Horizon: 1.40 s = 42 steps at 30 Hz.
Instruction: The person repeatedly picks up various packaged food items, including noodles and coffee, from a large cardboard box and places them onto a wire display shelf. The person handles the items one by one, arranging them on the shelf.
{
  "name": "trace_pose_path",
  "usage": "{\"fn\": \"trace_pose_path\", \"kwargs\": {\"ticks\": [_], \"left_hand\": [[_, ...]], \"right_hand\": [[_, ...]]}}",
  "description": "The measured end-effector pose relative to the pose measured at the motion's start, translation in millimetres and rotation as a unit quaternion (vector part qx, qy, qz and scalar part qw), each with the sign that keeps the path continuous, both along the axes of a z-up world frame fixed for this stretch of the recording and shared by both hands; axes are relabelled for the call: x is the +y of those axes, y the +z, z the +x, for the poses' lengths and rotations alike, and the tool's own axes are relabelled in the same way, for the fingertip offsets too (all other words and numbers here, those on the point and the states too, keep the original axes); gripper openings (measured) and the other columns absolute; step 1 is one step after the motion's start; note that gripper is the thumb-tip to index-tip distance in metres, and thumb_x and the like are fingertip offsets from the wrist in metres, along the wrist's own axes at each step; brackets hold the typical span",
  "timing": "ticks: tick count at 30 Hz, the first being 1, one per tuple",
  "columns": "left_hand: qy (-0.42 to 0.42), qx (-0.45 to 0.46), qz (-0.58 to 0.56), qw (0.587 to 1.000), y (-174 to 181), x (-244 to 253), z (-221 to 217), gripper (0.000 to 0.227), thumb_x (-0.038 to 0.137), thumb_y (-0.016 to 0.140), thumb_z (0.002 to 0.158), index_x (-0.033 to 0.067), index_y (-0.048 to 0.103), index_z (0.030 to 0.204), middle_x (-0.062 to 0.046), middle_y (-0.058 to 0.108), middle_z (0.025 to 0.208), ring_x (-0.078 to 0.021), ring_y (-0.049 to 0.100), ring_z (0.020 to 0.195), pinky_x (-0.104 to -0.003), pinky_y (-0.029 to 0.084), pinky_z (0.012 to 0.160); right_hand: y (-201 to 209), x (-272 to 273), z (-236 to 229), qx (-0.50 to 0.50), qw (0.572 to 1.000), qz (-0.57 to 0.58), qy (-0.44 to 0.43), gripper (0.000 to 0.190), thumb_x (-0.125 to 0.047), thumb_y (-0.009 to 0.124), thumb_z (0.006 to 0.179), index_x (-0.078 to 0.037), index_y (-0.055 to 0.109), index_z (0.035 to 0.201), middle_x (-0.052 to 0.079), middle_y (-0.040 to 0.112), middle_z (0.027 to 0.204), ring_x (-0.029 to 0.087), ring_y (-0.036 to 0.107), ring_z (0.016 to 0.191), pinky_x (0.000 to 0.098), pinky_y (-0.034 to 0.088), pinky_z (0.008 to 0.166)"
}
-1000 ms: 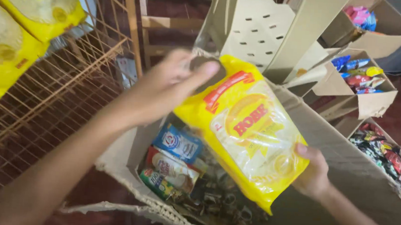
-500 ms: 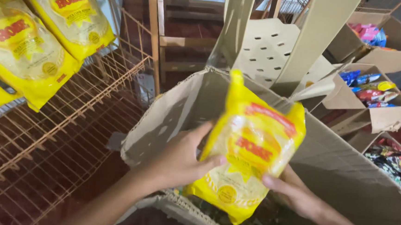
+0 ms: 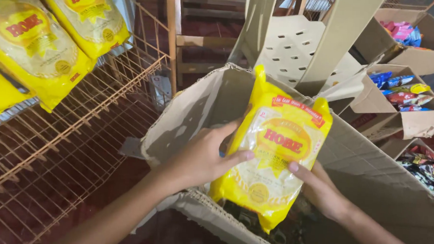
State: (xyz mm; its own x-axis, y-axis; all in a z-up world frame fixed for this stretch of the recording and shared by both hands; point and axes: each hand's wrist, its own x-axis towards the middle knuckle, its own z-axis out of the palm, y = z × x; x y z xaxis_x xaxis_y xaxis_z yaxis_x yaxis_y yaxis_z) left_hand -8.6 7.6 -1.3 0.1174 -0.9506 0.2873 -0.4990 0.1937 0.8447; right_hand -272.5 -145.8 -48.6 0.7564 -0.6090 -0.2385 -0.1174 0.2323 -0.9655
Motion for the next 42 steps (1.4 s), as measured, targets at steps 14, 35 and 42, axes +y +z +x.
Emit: {"fn": "trace_pose_path", "kwargs": {"ticks": [14, 35, 42], "left_hand": [[0.181, 0.018, -0.185, 0.966, 100, 134, 78, 0.055, 0.052, 0.063, 0.098, 0.0037, 0.070, 0.122, -0.012, 0.079, 0.101, -0.0223, 0.080, 0.091, -0.034, 0.061, 0.082], [0.604, -0.100, -0.201, 0.764, -10, 433, 273, 0.045, 0.012, 0.053, 0.103, -0.0020, 0.044, 0.145, -0.030, 0.063, 0.131, -0.0494, 0.061, 0.120, -0.054, 0.046, 0.103], [0.718, -0.147, -0.215, 0.645, -26, 463, 278, 0.057, 0.004, 0.049, 0.104, -0.0062, 0.029, 0.156, -0.031, 0.042, 0.156, -0.0468, 0.039, 0.146, -0.058, 0.030, 0.122]], "right_hand": [[160, 125, 160, -0.112, 0.990, -0.090, -0.002, 0.067, -0.044, 0.053, 0.097, -0.005, 0.046, 0.151, 0.016, 0.062, 0.144, 0.029, 0.063, 0.126, 0.0460, 0.047, 0.108], [95, 379, 517, -0.123, 0.861, -0.353, 0.345, 0.070, -0.041, 0.069, 0.094, -0.002, 0.049, 0.149, 0.012, 0.064, 0.142, 0.021, 0.059, 0.129, 0.0360, 0.047, 0.109], [50, 447, 574, -0.261, 0.835, -0.285, 0.392, 0.075, -0.023, 0.075, 0.094, -0.002, 0.035, 0.154, 0.012, 0.053, 0.150, 0.022, 0.050, 0.139, 0.0373, 0.040, 0.115]]}}
